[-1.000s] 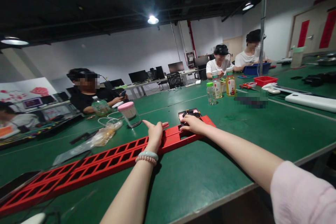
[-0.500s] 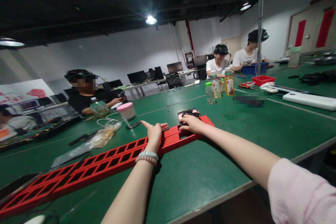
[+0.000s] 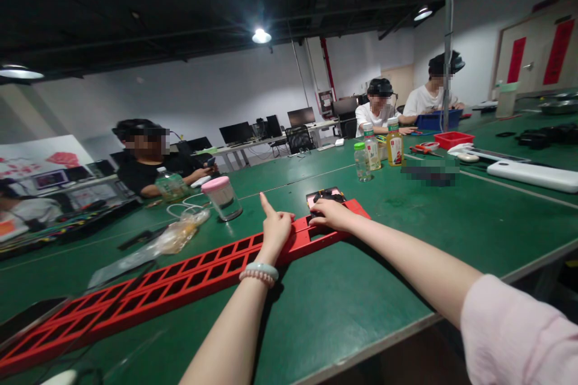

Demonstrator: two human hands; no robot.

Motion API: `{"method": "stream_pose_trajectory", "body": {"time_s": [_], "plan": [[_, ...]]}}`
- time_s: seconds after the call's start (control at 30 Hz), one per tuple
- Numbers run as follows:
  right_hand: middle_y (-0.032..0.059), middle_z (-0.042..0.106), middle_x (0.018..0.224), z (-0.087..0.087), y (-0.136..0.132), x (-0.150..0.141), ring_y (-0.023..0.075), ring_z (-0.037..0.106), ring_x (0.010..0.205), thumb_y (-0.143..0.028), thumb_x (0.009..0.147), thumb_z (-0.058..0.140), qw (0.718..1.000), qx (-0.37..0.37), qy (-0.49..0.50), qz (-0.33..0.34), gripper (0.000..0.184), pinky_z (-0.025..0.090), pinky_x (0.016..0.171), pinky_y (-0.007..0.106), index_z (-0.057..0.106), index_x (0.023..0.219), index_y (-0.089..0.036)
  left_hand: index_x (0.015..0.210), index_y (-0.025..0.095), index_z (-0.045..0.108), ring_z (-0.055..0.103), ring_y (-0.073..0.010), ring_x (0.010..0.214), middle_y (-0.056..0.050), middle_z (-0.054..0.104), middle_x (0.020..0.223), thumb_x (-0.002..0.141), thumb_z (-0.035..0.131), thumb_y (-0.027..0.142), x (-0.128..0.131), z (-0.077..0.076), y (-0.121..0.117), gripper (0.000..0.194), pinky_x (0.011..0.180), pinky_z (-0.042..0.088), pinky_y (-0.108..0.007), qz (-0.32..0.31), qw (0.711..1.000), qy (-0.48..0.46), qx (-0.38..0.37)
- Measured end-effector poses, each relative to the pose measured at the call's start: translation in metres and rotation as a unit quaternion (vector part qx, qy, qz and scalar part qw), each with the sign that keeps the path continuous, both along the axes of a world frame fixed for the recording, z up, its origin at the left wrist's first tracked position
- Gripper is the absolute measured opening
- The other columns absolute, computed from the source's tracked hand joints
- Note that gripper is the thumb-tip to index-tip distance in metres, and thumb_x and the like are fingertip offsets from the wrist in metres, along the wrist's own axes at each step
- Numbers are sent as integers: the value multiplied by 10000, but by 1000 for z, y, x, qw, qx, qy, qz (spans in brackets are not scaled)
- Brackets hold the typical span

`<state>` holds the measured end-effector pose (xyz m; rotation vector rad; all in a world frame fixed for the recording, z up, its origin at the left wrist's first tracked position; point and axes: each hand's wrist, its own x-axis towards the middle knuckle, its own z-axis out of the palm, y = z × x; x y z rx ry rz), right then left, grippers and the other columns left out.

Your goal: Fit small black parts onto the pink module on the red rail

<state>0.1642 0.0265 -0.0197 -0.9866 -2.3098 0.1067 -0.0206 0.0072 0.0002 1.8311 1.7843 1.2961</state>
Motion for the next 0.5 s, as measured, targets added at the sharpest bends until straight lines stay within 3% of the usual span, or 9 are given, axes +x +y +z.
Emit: {"method": "stream_pose_trajectory", "body": {"time_s": [0.07, 0.13, 0.23, 0.5], "plan": [[80, 598, 906, -1, 1, 0, 149, 526, 792, -375, 823, 610, 1000, 2, -5, 3, 282, 367, 696, 239, 667, 940, -125, 1461, 156, -60, 669, -175, 767, -60, 709, 889, 786, 512, 173, 4, 0, -4, 885, 776, 482, -297, -48, 992, 112, -5], [81, 600, 905, -1, 3, 0, 150, 529, 793, -374, 825, 607, 1000, 3, -6, 5, 285, 370, 703, 241, 670, 950, -126, 1456, 184, 180, 658, -192, 871, -78, 693, 1008, 805, 506, 236, 5, -3, -5, 730, 818, 464, -295, -118, 972, 203, -27], [82, 600, 915, -2, 4, 0, 151, 532, 804, -378, 841, 585, 1000, -1, -2, 14, 293, 377, 716, 242, 675, 972, -132, 1271, 198, 528, 596, -218, 1049, -86, 640, 1157, 838, 455, 297, 5, -7, -2, 450, 895, 427, -291, -173, 939, 295, -30], [89, 609, 915, -2, 6, -2, 158, 537, 823, -362, 847, 579, 999, -3, 3, 34, 286, 388, 740, 250, 685, 961, -122, 1194, 211, 599, 558, -204, 1106, -56, 608, 1219, 859, 393, 295, 3, -7, -3, 402, 944, 394, -273, -175, 923, 343, -25]]}}
